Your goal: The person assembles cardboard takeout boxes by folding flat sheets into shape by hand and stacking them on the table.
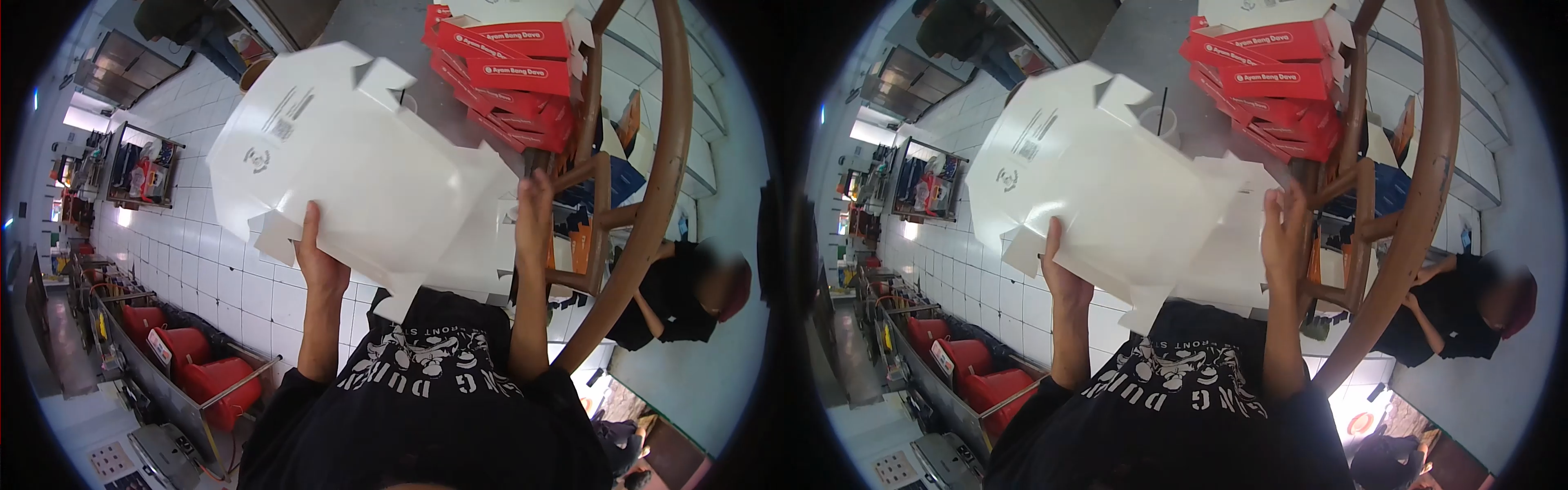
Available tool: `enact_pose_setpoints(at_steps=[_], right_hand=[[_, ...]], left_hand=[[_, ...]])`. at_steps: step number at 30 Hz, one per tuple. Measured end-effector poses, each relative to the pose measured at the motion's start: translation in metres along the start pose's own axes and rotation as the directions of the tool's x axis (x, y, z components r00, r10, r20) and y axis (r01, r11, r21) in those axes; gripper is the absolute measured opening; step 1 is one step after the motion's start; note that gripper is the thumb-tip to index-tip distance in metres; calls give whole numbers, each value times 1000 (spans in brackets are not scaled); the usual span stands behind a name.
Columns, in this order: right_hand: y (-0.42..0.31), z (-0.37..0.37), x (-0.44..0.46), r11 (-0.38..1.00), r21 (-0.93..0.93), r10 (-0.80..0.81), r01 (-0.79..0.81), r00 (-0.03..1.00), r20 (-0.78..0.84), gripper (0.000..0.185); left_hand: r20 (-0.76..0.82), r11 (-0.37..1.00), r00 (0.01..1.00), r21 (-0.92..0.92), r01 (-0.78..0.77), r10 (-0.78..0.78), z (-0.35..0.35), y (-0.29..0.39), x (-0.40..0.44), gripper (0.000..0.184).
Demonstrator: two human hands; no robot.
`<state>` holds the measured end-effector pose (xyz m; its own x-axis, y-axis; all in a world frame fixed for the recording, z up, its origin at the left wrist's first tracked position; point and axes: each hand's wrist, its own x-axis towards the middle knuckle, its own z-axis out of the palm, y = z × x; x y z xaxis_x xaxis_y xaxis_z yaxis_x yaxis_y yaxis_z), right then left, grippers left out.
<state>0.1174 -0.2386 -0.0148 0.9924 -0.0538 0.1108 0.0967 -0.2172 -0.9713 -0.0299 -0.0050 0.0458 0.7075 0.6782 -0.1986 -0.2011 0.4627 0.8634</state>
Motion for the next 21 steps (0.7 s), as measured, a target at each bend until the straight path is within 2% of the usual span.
enact_pose_setpoints(at_steps=[1, 2, 4, 5, 7, 9, 11, 12, 14, 15, 16, 17, 18, 19, 20, 21], right_hand=[[-8, 5, -12, 948, 140, 250, -286, 941, 229, 52], [-14, 11, -25, 799, 199, 430, -567, 771, 470, 53], [-14, 25, -51, 764, 166, 303, -624, 573, 761, 55], [-17, 34, -59, 761, 168, 304, -627, 573, 761, 55], [-19, 45, -71, 853, 209, 218, -478, 691, 689, 57], [-28, 44, -66, 868, 197, 219, -456, 707, 672, 58], [-49, 42, -60, 888, 182, 208, -422, 722, 660, 60], [-63, 41, -61, 911, 158, 188, -380, 726, 661, 60], [-68, 41, -63, 931, 135, 168, -338, 728, 664, 60], [-64, 41, -63, 933, 171, 124, -318, 728, 674, 60], [-61, 41, -63, 932, 208, 79, -296, 726, 683, 60], [-61, 39, -63, 933, 207, 76, -294, 724, 686, 60], [-61, 37, -64, 863, 379, -14, -334, 734, 679, 61], [-62, 36, -65, 759, 535, -100, -370, 746, 658, 62], [-64, 36, -67, 757, 534, -102, -377, 739, 666, 62], [-67, 36, -68, 927, 370, -205, -55, 753, 625, 65]], left_hand=[[-23, 998, 999, -54, -44, 43, 0, -1, 3, 45], [-46, 991, 996, -106, -86, 81, 2, -1, 4, 46], [-91, 986, 986, -73, -147, 140, 27, 5, -6, 45], [-133, 979, 972, -39, -200, 193, 35, 8, -10, 45], [-109, 973, 967, 26, -231, 232, 31, 6, -11, 45], [-78, 960, 959, 87, -267, 274, 28, 5, -11, 46], [-6, 861, 919, 350, -369, 395, 29, 2, -14, 46], [-9, 861, 918, 350, -369, 397, 33, 0, -15, 46], [101, 628, 849, 628, -459, 518, 39, -3, -19, 47], [119, 629, 862, 636, -447, 492, 37, -2, -21, 47], [118, 629, 861, 635, -448, 494, 35, -2, -18, 47], [22, 803, 895, 431, -411, 446, 34, -2, -13, 49], [-59, 914, 925, 191, -359, 376, 31, -2, -8, 51], [-102, 945, 940, 47, -323, 326, 29, 0, -2, 52], [-111, 944, 937, 52, -326, 330, 30, 3, -2, 52], [-150, 957, 946, 6, -290, 288, 34, 9, -4, 49]])
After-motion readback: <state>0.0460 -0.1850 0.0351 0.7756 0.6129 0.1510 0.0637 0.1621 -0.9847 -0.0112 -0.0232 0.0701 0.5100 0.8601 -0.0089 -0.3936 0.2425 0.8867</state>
